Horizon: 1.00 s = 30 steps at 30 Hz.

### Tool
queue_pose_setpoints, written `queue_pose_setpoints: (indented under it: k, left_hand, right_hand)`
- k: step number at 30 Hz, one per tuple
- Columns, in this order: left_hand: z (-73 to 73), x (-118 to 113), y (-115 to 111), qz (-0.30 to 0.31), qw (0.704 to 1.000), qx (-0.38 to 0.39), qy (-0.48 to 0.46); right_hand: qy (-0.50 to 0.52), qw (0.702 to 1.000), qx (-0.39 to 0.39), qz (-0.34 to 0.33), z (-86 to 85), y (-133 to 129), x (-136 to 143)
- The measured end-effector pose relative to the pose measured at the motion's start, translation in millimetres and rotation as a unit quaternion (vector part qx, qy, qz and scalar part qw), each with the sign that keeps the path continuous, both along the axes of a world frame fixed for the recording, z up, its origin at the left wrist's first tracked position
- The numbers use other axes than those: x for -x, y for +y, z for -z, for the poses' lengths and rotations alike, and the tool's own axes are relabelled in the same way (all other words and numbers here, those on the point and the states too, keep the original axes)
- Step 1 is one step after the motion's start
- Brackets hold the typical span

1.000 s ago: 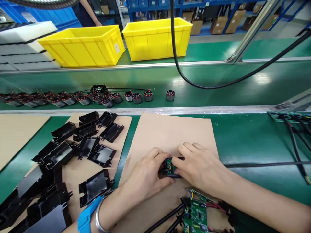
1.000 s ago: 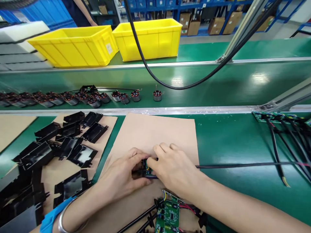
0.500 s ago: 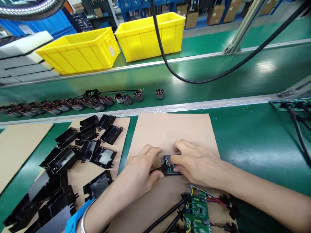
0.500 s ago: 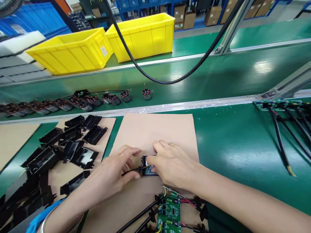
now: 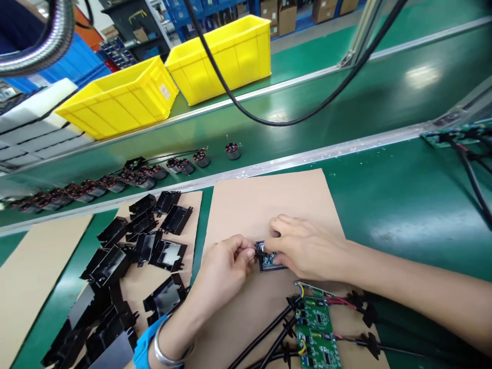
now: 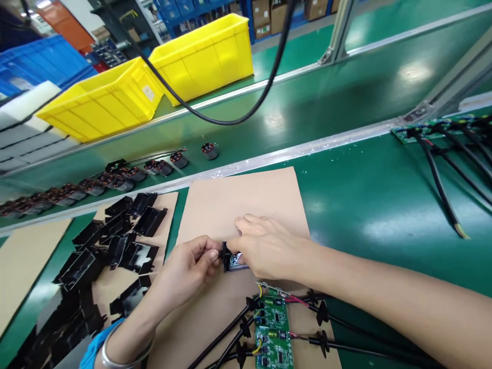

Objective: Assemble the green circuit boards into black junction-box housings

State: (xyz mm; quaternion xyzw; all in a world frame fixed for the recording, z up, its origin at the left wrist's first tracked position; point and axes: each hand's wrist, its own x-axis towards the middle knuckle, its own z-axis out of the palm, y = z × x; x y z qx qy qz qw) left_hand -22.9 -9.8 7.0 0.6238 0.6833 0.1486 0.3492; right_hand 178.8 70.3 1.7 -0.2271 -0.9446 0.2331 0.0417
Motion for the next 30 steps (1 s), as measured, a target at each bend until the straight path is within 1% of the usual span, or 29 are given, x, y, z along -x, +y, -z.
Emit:
queue_pose_setpoints:
  k: [2,4,6,8,10,13,16,19,20,22,26,28,30]
  left_hand:
    - [1.7,-3.1,-2.5,0.023,0.999,-0.009,0.048]
    - [4.1,-8.7,-7.7,0.049,0.988,-0.06,0.131]
    - [8.1,-13.8,-15.4,0.072,0.964,-0.138,0.215]
    - [12.5,-15.9,-23.2,0.093,0.936,-0.203,0.272]
    - [15.3,-15.3,-28.7,0.115,0.921,-0.234,0.291]
    - [13.8,-13.7,-31.0,0.129,0.916,-0.247,0.288]
    - [9.8,-14.7,-28.8,0.138,0.904,-0.254,0.315]
    - [10.0,-15.2,-24.5,0.16,0.891,-0.258,0.338]
    - [11.4,-14.5,-23.2,0.162,0.893,-0.256,0.333]
    - [15.0,-11.7,-21.8,0.155,0.908,-0.248,0.299]
    - [19.9,-4.8,-23.1,0.117,0.943,-0.24,0.201]
    - [20.4,-3.2,-24.3,0.104,0.95,-0.239,0.171]
    - [20.7,-2.8,-25.3,0.101,0.953,-0.237,0.161]
  right_hand:
    - [0.009,1.0,-0.003,0.005,1.4,0.0,-0.4]
    - [0.02,1.0,-0.009,0.012,3.0,0.0,-1.3]
    - [0.035,0.999,-0.016,0.014,4.0,0.0,-2.4]
    - [0.05,0.998,-0.034,0.006,3.3,-0.4,-3.2]
    - [0.06,0.996,-0.068,-0.017,0.3,-2.0,-2.6]
    - [0.045,0.992,-0.105,-0.06,-7.1,-8.1,3.1]
    - [0.03,0.989,-0.114,-0.091,-13.8,-15.8,15.0]
    - [0.031,0.989,-0.108,-0.099,-17.2,-17.9,27.3]
    - [0.025,0.99,-0.101,-0.098,-17.7,-17.0,29.7]
    - [0.001,0.993,-0.083,-0.09,-18.4,-14.1,29.9]
    - [-0.026,0.996,-0.062,-0.052,-20.0,-11.6,16.1]
    - [-0.022,0.997,-0.067,-0.032,-20.8,-15.1,10.5]
    - [-0.021,0.997,-0.076,-0.015,-21.2,-22.0,11.4]
